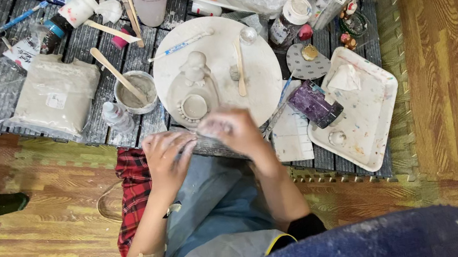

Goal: The person shapes a small piece of clay into a ring and attaches it to a clay figurine on a rotating wheel. They use a brush to apply liquid to the clay and smooth the surfaces with their fingers.

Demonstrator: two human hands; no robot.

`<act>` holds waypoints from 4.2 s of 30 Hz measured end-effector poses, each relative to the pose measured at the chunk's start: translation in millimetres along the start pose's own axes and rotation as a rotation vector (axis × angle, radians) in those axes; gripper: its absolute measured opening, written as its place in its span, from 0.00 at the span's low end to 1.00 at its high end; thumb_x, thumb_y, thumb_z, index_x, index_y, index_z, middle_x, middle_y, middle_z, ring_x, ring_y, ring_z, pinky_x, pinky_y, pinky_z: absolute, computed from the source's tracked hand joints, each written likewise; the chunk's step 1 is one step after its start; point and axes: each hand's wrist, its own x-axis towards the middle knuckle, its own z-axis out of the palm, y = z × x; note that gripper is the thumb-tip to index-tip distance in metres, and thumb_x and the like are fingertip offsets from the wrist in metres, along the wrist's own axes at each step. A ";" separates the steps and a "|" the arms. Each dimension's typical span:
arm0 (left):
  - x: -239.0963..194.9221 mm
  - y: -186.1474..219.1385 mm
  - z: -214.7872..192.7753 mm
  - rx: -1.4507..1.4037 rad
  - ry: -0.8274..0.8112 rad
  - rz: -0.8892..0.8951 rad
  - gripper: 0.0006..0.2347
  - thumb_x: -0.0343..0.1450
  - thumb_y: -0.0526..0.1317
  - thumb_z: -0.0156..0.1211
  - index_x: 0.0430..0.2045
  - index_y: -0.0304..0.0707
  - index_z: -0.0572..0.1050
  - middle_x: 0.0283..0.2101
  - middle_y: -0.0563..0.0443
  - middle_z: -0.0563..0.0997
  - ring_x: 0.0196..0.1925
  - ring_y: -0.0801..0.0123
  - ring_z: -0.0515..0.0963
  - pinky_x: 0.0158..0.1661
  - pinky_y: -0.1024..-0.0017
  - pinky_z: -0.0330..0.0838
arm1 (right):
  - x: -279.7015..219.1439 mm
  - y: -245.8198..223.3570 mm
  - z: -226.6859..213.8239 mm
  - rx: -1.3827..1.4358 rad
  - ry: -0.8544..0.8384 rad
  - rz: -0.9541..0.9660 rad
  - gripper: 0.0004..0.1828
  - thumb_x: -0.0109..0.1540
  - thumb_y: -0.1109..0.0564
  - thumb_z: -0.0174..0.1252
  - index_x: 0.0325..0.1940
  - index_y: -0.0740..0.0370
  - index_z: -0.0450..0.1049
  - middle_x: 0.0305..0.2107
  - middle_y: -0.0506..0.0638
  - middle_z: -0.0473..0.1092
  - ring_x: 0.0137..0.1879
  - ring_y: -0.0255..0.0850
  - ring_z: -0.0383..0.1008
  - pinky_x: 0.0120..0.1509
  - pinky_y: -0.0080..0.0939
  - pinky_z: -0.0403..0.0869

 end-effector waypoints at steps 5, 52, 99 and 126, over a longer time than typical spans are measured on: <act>1.9 -2.3 3.3 -0.196 0.066 -0.186 0.08 0.69 0.31 0.68 0.39 0.38 0.78 0.44 0.51 0.84 0.46 0.62 0.82 0.53 0.65 0.67 | 104.7 63.8 -36.4 -0.148 0.414 0.122 0.11 0.68 0.58 0.60 0.55 0.58 0.79 0.37 0.47 0.79 0.38 0.32 0.74 0.35 0.33 0.67; 11.3 -11.5 -2.8 -0.081 -0.142 -0.189 0.09 0.69 0.35 0.66 0.41 0.39 0.78 0.55 0.51 0.82 0.53 0.59 0.81 0.54 0.63 0.65 | 26.1 64.9 -12.4 0.514 0.808 0.185 0.07 0.76 0.56 0.40 0.50 0.60 0.62 0.31 0.49 0.69 0.25 0.30 0.65 0.29 0.29 0.64; 1.7 -12.7 -0.9 -0.117 -0.203 -0.247 0.09 0.70 0.35 0.64 0.43 0.40 0.78 0.56 0.53 0.82 0.54 0.63 0.80 0.54 0.65 0.64 | 13.8 85.9 -18.2 0.447 0.798 0.126 0.09 0.78 0.55 0.42 0.54 0.63 0.64 0.32 0.53 0.72 0.27 0.33 0.68 0.32 0.30 0.62; 0.8 7.7 7.2 -0.276 -0.312 -0.199 0.07 0.72 0.38 0.63 0.42 0.41 0.78 0.52 0.54 0.83 0.53 0.63 0.82 0.53 0.64 0.66 | -4.5 10.5 3.4 -0.089 0.496 -0.166 0.11 0.73 0.57 0.44 0.50 0.68 0.68 0.39 0.58 0.77 0.33 0.41 0.80 0.41 0.38 0.77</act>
